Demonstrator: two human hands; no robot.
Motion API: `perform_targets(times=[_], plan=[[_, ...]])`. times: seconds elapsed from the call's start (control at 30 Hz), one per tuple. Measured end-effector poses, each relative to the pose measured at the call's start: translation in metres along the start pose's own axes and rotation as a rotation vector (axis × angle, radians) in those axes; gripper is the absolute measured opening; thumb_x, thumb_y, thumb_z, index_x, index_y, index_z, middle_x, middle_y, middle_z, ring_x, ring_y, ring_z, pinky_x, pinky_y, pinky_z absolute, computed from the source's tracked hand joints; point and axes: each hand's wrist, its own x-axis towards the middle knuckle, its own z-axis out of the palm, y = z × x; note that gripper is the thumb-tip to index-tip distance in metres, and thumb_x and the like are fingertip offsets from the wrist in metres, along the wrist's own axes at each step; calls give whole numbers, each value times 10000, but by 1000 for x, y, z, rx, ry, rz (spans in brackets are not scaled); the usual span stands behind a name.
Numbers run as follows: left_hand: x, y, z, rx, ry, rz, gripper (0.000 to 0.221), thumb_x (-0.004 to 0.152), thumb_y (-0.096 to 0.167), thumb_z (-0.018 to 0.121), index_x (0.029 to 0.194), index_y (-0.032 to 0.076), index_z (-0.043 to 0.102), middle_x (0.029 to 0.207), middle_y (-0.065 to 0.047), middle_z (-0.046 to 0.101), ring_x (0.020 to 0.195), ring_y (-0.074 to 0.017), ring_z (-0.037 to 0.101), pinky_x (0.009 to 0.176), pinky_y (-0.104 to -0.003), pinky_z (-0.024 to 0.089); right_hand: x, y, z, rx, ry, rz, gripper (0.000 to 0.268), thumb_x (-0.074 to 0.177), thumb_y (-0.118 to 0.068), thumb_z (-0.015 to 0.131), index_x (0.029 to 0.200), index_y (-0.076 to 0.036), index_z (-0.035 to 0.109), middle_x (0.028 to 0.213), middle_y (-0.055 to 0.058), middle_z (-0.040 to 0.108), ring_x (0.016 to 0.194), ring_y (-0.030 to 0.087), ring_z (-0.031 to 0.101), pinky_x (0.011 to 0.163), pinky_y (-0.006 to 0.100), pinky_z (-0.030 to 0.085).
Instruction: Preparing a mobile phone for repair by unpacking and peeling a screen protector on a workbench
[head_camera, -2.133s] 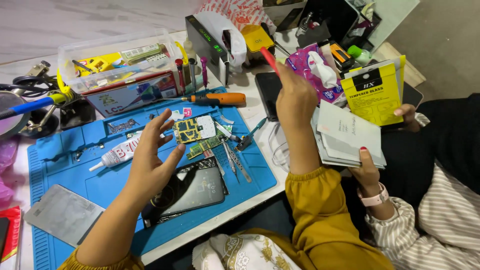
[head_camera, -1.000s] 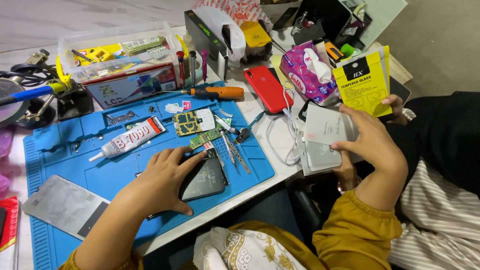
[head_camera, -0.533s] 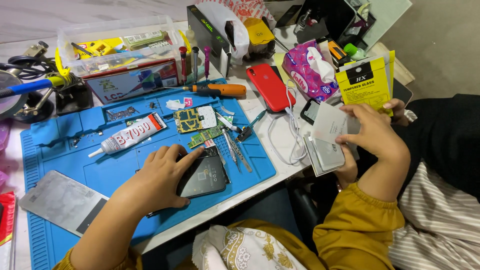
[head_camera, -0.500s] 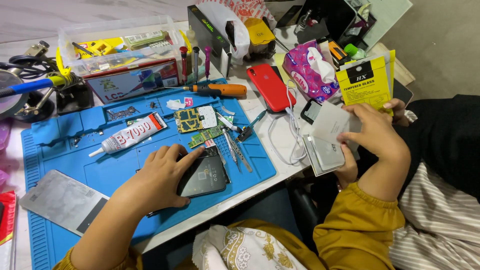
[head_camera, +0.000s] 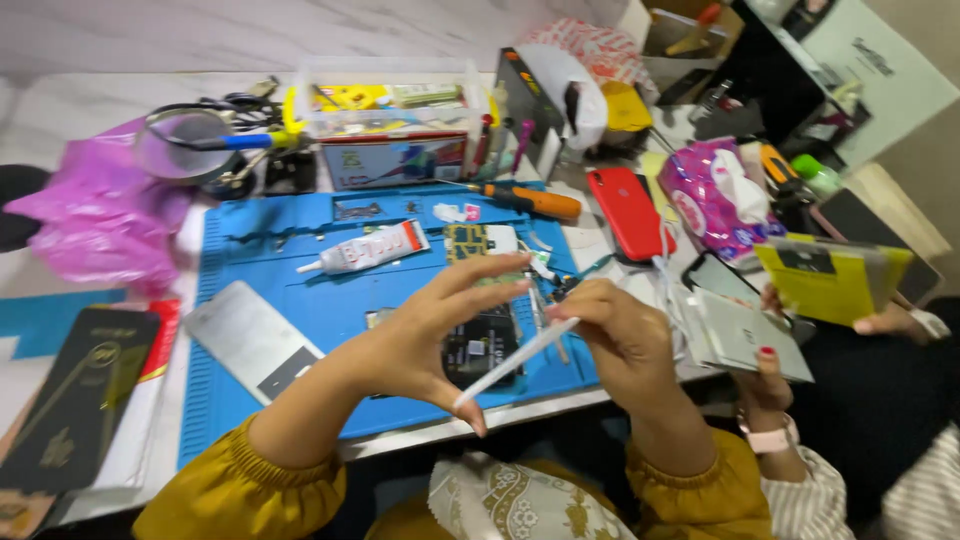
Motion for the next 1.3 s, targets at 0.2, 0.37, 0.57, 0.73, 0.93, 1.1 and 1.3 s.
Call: perform_targets(times=[0.2, 0.37, 0.57, 0.73, 0.93, 1.1, 1.3], plan=[[-4, 22, 4, -94, 171, 115, 732, 874, 489, 744, 1399, 72, 452, 1430, -119, 546, 1414, -335, 528, 1331, -584, 340, 19, 8, 64, -2, -13, 37, 172, 954, -97, 615, 1106, -23, 648, 1111, 126, 720, 1079, 278, 715, 978, 389, 564], [-1, 23, 2, 160, 432, 156, 481, 980, 436, 609, 1222, 32, 515, 1128, -135, 594, 1052, -321, 630, 1139, -524, 495, 26, -26, 67, 51, 183, -156, 196, 1006, -40, 609, 1156, -90, 494, 1128, 195, 598, 1086, 310, 672, 1002, 412, 586], [-3, 11, 5, 456, 565, 157, 384, 985, 394, 624, 1144, 49, 568, 1064, -126, 645, 984, -330, 633, 967, -474, 518, 24, -47, 58, -340, 89, -478, 153, 962, -94, 605, 1028, -192, 701, 1237, 161, 543, 1116, 315, 611, 1019, 501, 528], [-9, 3, 7, 575, 545, 115, 340, 944, 303, 624, 1192, 73, 588, 1139, -99, 637, 1049, -319, 610, 968, -472, 460, 25, -41, 58, -306, 37, -440, 117, 962, -121, 613, 1078, -116, 630, 1263, 221, 534, 1139, 377, 602, 1006, 520, 549], [-11, -3, 9, 621, 510, 95, 372, 936, 293, 610, 1238, 78, 586, 1152, -106, 634, 1060, -323, 611, 955, -477, 440, 34, -50, 56, -325, -13, -323, 127, 982, -125, 578, 1028, -65, 680, 1246, 215, 566, 1147, 382, 594, 1014, 500, 519], [-11, -6, 11, 671, 550, 93, 385, 968, 354, 562, 1239, 83, 601, 1151, -97, 651, 1042, -313, 620, 952, -473, 445, 35, -51, 61, -377, 8, -259, 128, 936, -167, 644, 902, -53, 692, 1200, 175, 587, 1141, 373, 590, 1020, 509, 502], [-8, -5, 6, 847, 545, 117, 296, 1042, 299, 499, 1214, 91, 623, 1126, -74, 672, 992, -292, 631, 937, -448, 446, 35, -46, 62, -380, -42, -164, 41, 829, -91, 721, 856, -66, 703, 1231, 137, 604, 1154, 354, 593, 1021, 493, 436]])
